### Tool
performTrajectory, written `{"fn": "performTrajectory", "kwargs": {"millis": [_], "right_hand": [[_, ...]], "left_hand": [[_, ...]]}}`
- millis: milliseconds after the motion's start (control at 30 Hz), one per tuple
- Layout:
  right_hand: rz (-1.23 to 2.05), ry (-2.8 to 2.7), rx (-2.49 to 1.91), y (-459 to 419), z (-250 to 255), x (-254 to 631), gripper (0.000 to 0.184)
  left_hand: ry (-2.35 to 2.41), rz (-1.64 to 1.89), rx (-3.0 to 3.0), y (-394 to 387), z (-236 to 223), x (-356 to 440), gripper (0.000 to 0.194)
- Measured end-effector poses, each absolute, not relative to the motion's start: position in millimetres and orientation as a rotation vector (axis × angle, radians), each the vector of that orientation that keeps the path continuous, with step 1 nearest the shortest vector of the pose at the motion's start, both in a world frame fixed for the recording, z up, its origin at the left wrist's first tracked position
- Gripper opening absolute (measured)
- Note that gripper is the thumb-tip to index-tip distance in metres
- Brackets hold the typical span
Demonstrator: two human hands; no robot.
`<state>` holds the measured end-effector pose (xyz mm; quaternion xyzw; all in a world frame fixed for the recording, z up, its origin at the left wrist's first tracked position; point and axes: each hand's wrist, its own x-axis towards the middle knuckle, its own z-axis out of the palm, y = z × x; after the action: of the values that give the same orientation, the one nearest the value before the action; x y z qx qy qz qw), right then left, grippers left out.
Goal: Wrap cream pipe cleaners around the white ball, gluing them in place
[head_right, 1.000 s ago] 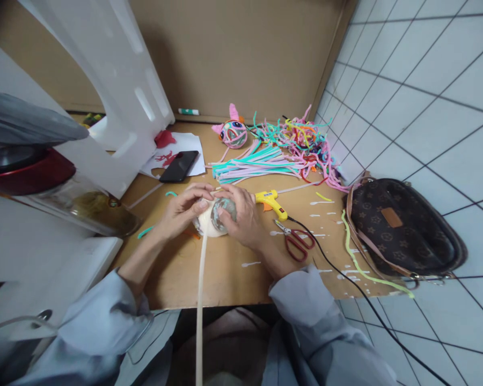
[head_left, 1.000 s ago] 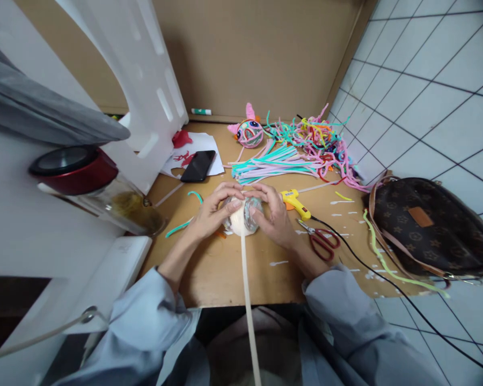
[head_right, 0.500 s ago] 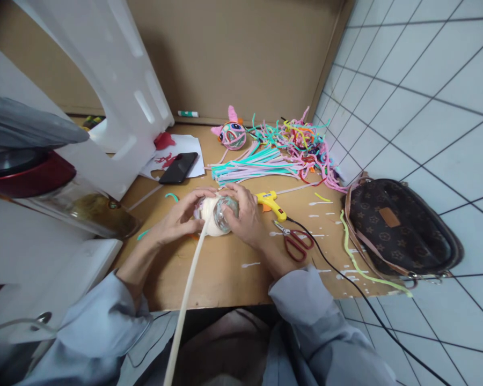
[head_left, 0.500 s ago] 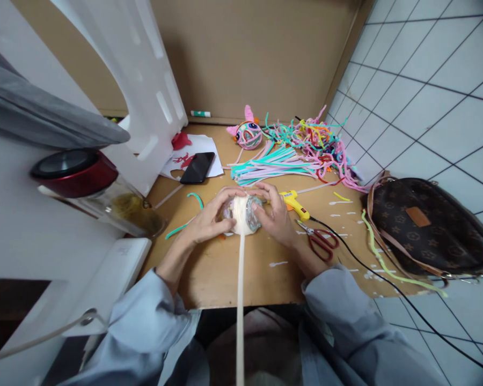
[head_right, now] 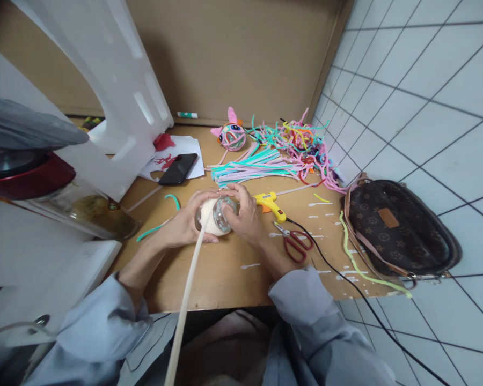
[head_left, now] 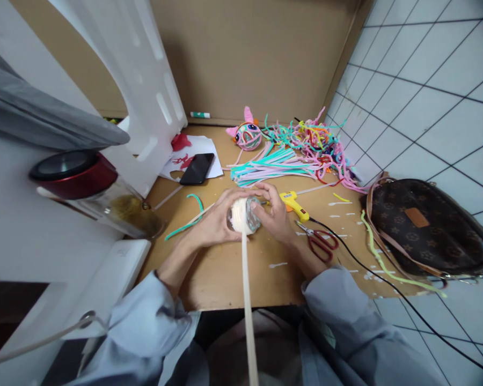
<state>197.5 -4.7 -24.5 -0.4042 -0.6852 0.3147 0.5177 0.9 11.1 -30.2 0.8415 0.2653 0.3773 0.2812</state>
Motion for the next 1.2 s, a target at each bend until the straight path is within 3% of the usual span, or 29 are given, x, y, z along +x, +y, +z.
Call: {"fn": "performTrajectory", "kwargs": {"millis": [233, 367, 500, 600, 733, 833, 1000, 1200], "right_hand": [[0.776, -1.618, -0.952, -1, -27, 195, 0.041], [0.795, -1.590, -0.929, -1, -26, 194, 0.040], [0.640, -1.502, -1.016, 4, -23, 208, 0.036], [0.458, -1.335, -1.251, 12, -18, 230, 0.026], [0.152, -1.485, -1.789, 14, -9, 251, 0.032], [-0.005, -1.743, -2.211, 8, -2, 248, 0.039], [0.033, -1.845, -2.500, 3, 1, 243, 0.057], [0.193, -1.810, -2.486, 11, -2, 255, 0.047]], "left_hand": [[0.760, 1.028, 2.281, 12, -30, 2, 0.096], [0.789, 1.074, 2.252, 10, -30, 4, 0.083], [0.908, 1.083, 2.134, 8, -29, 4, 0.081], [1.084, 1.031, 1.950, 8, -27, 3, 0.085], [1.137, 0.984, 1.766, 8, -21, 1, 0.087], [1.118, 0.974, 1.744, 8, -14, 2, 0.076], [1.137, 0.960, 1.684, 7, -9, 2, 0.076], [1.165, 0.943, 1.670, 6, -9, 1, 0.076]]}}
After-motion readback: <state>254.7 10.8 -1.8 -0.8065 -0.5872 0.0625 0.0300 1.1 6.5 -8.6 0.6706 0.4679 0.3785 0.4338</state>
